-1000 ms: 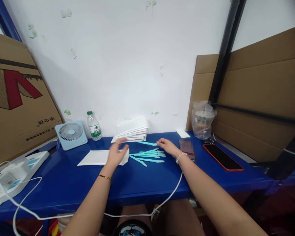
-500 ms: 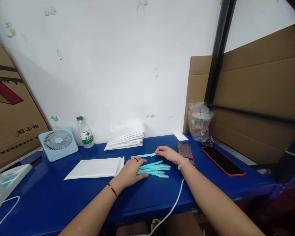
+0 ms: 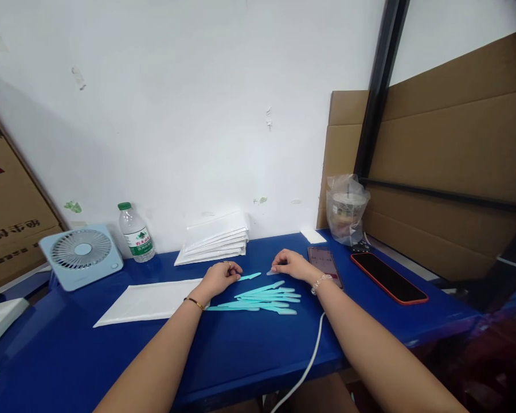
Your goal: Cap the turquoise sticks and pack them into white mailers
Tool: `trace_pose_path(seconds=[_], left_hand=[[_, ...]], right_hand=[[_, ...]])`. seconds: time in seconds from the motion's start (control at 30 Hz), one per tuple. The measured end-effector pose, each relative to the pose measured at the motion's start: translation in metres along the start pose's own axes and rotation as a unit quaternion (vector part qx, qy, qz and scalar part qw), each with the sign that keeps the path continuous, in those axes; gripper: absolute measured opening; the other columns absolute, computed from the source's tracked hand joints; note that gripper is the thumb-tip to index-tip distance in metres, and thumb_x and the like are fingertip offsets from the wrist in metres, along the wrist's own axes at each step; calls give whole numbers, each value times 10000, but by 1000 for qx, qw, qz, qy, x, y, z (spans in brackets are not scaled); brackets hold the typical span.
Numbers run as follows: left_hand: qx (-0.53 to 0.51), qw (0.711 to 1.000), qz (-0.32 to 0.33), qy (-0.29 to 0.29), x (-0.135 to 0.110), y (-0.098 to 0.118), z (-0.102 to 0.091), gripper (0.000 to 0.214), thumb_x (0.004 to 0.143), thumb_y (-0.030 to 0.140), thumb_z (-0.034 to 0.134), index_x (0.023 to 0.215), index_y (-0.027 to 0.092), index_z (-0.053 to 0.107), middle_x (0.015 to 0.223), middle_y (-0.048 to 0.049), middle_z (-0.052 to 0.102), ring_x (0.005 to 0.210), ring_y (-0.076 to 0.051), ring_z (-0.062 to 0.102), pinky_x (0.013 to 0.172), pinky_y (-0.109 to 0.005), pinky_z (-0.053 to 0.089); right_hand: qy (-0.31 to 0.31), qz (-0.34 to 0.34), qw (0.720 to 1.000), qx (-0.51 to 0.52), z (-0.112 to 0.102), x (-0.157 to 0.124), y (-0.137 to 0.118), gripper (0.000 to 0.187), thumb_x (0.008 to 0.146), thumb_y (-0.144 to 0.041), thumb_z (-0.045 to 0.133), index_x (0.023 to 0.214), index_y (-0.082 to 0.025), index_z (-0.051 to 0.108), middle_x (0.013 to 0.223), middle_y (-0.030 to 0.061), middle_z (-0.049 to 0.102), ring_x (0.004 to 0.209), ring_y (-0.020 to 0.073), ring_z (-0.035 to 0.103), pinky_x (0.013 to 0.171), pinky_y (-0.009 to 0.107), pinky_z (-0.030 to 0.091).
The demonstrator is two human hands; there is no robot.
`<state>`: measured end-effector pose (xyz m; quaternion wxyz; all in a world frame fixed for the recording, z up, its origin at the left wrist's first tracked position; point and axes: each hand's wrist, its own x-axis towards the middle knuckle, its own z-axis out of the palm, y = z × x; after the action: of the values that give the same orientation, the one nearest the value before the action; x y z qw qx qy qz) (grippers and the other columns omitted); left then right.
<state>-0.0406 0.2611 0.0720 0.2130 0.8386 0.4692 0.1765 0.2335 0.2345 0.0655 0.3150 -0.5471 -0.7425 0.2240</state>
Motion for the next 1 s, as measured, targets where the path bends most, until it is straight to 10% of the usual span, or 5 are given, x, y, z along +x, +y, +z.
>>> trace_pose_path(seconds=[0.13, 0.27, 0.63, 0.83, 1.0], left_hand=[[40, 997, 38, 44, -6, 14, 1, 276, 744, 430, 543, 889, 229, 664, 869, -18, 623, 797, -163, 544, 688, -242, 390], [27, 997, 71, -33, -10, 29, 6, 315, 732, 501, 554, 805, 219, 672, 801, -7, 641, 716, -148, 558, 622, -229, 376], [84, 996, -17, 6, -7, 5, -12, 193, 716, 383, 568, 782, 229, 664, 741, 14, 639, 668, -140, 555, 571, -230, 331], [26, 998, 47, -9, -13, 23, -4, 310, 739, 501, 537, 824, 238, 678, 806, 2, 641, 724, -149, 555, 592, -231, 353], [24, 995, 68, -67, -14, 32, 6, 290, 729, 466, 551, 760, 208, 678, 758, -4, 645, 641, -133, 541, 546, -228, 330]], right_hand=[[-53, -5, 998, -27, -11, -9, -7, 237, 669, -424, 679, 777, -215, 707, 914, 24, 609, 832, 186, 567, 746, 281, 394], [-137, -12, 990, -39, -15, -15, -15, 245, 587, -423, 746, 708, -214, 708, 819, 13, 602, 830, 205, 582, 740, 272, 392], [-59, 21, 997, -39, -25, -16, -20, 264, 619, -443, 712, 722, -200, 705, 852, 23, 610, 804, 189, 565, 733, 272, 396], [-187, -8, 980, -72, -29, -23, -25, 215, 586, -398, 751, 678, -207, 714, 843, 17, 624, 829, 206, 568, 828, 307, 363], [-161, -40, 982, -87, -18, -20, -33, 181, 676, -391, 702, 709, -213, 698, 907, 11, 580, 882, 212, 546, 946, 421, 259]])
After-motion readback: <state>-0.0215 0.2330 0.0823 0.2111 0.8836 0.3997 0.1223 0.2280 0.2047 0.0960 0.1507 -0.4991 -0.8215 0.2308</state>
